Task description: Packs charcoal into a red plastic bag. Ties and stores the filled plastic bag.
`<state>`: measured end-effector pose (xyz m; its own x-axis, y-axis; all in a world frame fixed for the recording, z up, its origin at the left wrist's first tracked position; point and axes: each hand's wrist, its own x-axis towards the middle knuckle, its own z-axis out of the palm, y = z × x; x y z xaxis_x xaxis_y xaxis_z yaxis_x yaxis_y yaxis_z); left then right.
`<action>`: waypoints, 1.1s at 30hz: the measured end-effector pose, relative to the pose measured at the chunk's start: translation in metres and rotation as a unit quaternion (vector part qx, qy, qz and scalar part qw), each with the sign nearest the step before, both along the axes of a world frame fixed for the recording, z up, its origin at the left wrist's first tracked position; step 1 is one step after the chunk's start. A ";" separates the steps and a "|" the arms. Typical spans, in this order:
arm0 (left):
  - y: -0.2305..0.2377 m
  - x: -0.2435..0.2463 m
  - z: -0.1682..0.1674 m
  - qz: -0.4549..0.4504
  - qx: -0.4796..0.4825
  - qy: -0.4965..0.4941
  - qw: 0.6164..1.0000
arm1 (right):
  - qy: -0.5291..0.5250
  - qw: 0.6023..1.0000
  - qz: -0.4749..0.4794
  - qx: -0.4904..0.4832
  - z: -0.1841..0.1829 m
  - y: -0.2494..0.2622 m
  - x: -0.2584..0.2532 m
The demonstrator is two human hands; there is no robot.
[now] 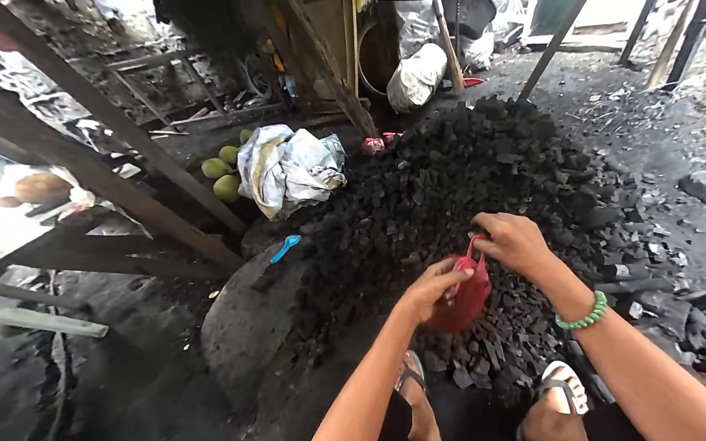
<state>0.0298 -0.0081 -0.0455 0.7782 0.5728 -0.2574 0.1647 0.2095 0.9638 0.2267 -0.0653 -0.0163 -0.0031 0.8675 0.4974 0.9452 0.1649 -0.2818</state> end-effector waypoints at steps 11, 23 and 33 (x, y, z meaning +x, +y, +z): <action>-0.010 0.005 0.008 0.072 0.258 -0.001 0.963 | 0.534 0.833 0.130 -0.062 -0.043 -0.016 -0.020; -0.017 0.001 -0.016 0.112 0.766 -0.021 0.633 | 0.752 0.638 0.123 -0.113 -0.042 -0.027 -0.028; -0.047 0.021 0.018 0.215 -0.328 -0.147 0.908 | 0.600 0.795 0.081 0.045 -0.069 -0.057 -0.033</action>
